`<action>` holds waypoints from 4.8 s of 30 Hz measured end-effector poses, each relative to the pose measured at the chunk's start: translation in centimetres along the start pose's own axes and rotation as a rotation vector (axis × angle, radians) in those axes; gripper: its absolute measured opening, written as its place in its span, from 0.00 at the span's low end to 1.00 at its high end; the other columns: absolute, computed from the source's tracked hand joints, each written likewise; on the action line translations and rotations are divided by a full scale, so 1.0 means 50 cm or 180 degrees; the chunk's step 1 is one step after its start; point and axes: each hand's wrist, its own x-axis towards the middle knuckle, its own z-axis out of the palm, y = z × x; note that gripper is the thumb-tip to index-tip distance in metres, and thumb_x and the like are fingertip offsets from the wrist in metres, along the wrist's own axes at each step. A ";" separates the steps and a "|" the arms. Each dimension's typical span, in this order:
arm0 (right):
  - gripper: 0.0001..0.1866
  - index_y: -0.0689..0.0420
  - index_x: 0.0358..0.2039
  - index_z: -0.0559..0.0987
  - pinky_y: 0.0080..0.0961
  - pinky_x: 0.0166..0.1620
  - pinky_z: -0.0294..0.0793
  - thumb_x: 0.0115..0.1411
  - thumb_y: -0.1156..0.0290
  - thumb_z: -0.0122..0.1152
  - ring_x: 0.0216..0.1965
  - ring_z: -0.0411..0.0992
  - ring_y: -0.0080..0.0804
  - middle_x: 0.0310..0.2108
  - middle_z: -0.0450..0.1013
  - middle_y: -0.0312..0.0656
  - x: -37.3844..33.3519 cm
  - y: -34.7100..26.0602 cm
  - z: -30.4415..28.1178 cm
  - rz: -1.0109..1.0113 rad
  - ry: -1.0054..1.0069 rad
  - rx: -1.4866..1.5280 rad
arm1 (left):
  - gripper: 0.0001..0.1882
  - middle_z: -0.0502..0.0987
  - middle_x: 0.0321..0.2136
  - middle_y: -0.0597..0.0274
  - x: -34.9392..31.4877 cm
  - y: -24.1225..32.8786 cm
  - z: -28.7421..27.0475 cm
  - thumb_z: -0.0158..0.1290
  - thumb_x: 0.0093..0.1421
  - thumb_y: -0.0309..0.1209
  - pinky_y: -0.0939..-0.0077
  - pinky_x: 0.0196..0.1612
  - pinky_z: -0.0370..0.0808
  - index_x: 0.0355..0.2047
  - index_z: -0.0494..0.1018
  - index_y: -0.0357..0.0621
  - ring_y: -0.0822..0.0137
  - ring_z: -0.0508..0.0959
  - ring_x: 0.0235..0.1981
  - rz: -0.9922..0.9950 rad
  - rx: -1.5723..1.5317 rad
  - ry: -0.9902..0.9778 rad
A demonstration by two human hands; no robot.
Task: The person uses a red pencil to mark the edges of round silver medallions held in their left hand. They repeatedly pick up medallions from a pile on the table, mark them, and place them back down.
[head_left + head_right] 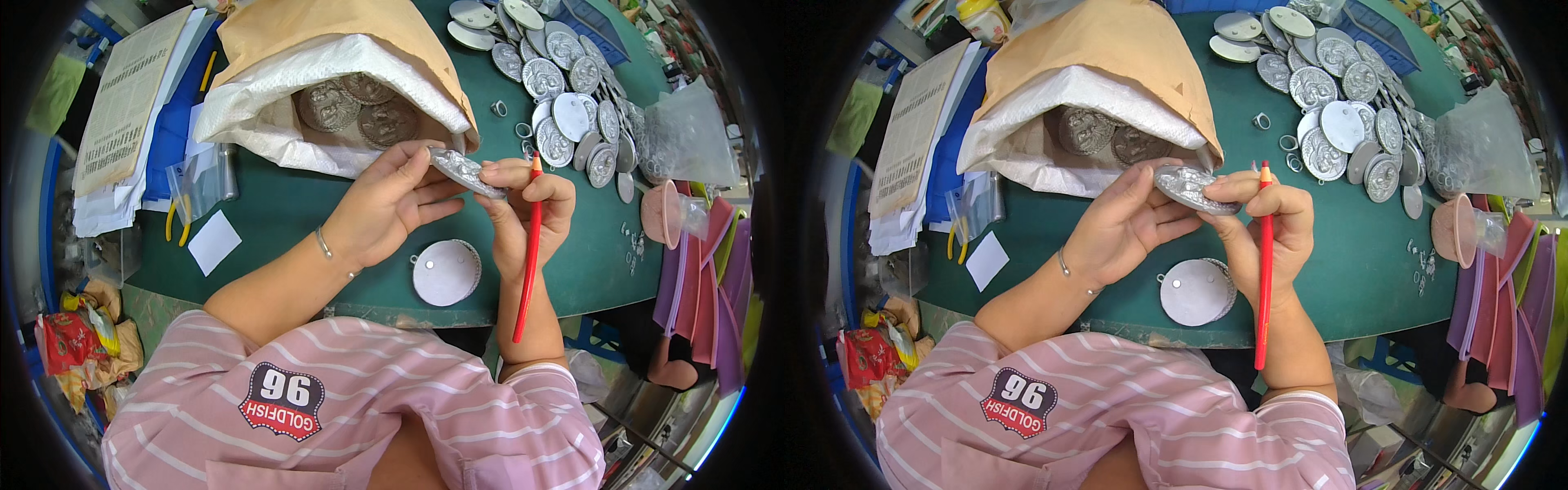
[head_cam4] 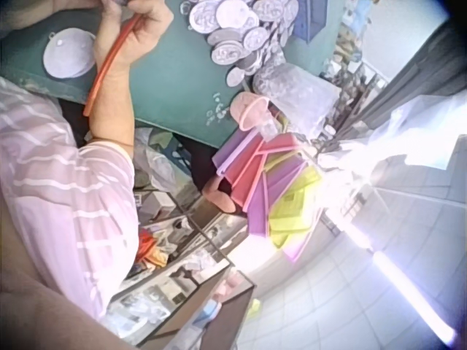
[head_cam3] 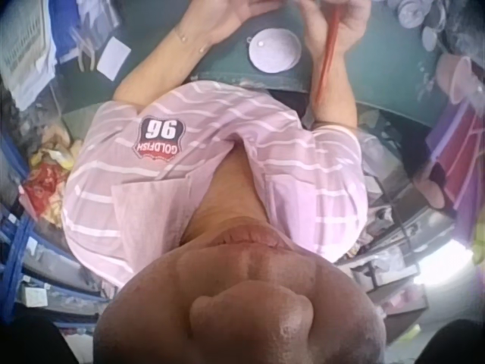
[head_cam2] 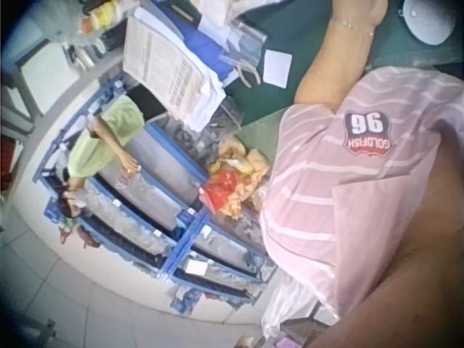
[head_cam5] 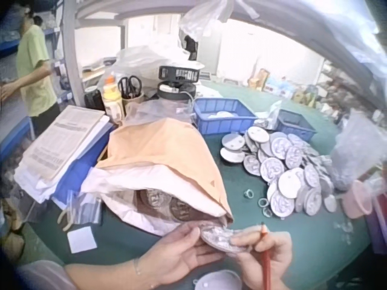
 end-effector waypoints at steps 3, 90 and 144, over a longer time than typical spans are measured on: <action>0.21 0.56 0.32 0.60 0.35 0.44 0.71 0.45 0.89 0.61 0.35 0.73 0.35 0.29 0.73 0.47 -0.001 0.000 -0.005 0.0024 0.0032 0.0007 | 0.16 0.67 0.48 0.53 -0.005 -0.003 0.001 0.43 0.63 0.35 0.61 0.52 0.69 0.48 0.62 0.41 0.59 0.69 0.50 0.0307 0.0096 -0.0067; 0.15 0.62 0.32 0.73 0.13 0.32 0.66 0.59 0.61 0.56 0.27 0.67 0.18 0.28 0.72 0.37 -0.002 0.020 -0.032 0.1896 0.0298 0.0319 | 0.09 0.76 0.33 0.54 -0.009 -0.001 -0.002 0.51 0.58 0.26 0.74 0.34 0.79 0.36 0.72 0.31 0.68 0.78 0.32 0.0776 0.0710 0.0469; 0.13 0.64 0.36 0.71 0.25 0.41 0.68 0.62 0.65 0.48 0.32 0.70 0.29 0.32 0.73 0.47 0.009 0.001 -0.039 0.0435 0.0775 -0.0804 | 0.11 0.75 0.31 0.58 -0.005 0.000 -0.006 0.55 0.52 0.21 0.79 0.31 0.77 0.36 0.69 0.39 0.71 0.76 0.31 0.0941 0.1002 0.0755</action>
